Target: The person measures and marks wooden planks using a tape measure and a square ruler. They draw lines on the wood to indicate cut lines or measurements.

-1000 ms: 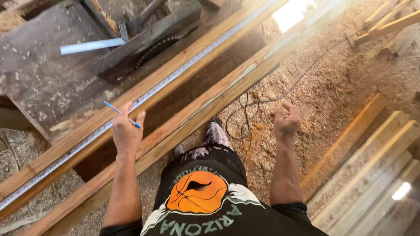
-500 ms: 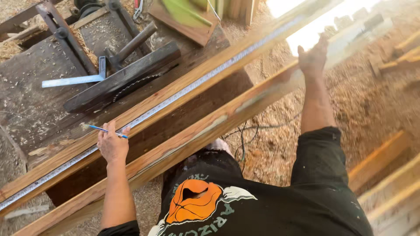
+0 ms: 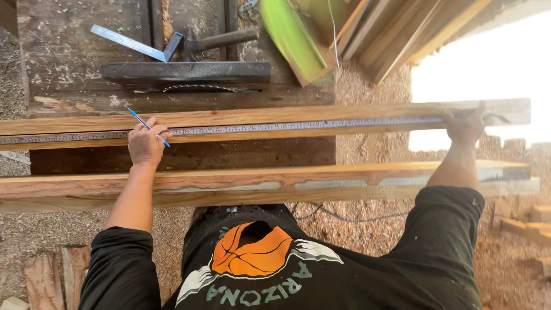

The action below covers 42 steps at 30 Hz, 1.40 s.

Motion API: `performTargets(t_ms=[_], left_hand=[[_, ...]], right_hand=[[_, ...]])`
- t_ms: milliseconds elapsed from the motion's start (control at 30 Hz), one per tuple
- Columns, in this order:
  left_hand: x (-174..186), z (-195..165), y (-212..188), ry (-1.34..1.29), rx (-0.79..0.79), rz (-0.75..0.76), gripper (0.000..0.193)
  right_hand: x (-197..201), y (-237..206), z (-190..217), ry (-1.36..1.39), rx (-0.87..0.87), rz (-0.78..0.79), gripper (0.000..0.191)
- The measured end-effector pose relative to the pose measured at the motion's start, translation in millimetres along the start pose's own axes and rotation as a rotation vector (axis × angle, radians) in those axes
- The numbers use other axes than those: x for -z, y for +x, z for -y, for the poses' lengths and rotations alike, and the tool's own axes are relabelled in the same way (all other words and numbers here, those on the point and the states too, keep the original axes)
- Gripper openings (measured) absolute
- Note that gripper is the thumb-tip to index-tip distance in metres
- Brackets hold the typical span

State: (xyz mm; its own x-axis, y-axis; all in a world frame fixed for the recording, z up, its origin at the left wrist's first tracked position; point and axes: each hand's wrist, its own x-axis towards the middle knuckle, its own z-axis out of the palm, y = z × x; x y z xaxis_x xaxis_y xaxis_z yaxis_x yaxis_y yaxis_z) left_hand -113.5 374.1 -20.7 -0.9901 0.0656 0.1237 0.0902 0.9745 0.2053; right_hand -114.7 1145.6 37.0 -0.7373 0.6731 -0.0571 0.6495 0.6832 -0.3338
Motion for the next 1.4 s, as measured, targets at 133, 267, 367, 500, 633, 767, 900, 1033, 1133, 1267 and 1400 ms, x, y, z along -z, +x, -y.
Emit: performTargets(t_ms=[133,267,367,500,633,767,900,1033,1133,1267,1400], left_hand=[[7.9,6.3,-0.2,0.078,-0.06,-0.041,0.015],[29.3,23.6,1.2,0.012,-0.04,0.06,0.027],[58.8,37.1,-3.4,0.009,0.009,0.142,0.035],[107.9,45.9,-6.2,0.057,-0.039,0.202,0.043],[136.3,39.7,-21.2,0.112,-0.052,0.368,0.037],[141.2,35.3,-50.3,0.13,-0.199,0.316,0.028],[146.4,46.5,-93.2,0.018,-0.316,0.124,0.021],[173.5,77.4,-159.3,0.021,-0.265,-0.044,0.013],[198.2,110.7,-198.9,0.018,-0.246,-0.237,0.017],[231.7,160.8,-266.0,-0.027,-0.118,-0.426,0.018],[240.9,195.1,-297.6,-0.125,-0.141,-0.632,0.007]], right_hand=[[-1.8,7.9,-8.4,0.029,0.086,-0.016,0.099],[0.0,1.9,-17.6,-0.065,0.086,0.031,0.091],[2.0,-17.0,-19.4,-0.075,-0.053,0.177,0.066],[3.1,-55.6,-10.4,-0.152,0.033,0.154,0.063],[-1.2,-115.9,16.7,0.03,0.114,0.066,0.075],[-19.6,-192.2,58.8,0.013,0.206,0.092,0.056],[-39.9,-281.1,103.4,0.08,0.376,0.028,0.054],[-53.7,-357.8,157.5,0.142,0.63,-0.105,0.056],[-65.1,-403.8,204.7,0.177,0.686,-0.095,0.059],[-85.1,-456.0,269.4,0.232,0.734,0.021,0.054],[-98.0,-503.8,322.4,0.242,0.743,0.074,0.05]])
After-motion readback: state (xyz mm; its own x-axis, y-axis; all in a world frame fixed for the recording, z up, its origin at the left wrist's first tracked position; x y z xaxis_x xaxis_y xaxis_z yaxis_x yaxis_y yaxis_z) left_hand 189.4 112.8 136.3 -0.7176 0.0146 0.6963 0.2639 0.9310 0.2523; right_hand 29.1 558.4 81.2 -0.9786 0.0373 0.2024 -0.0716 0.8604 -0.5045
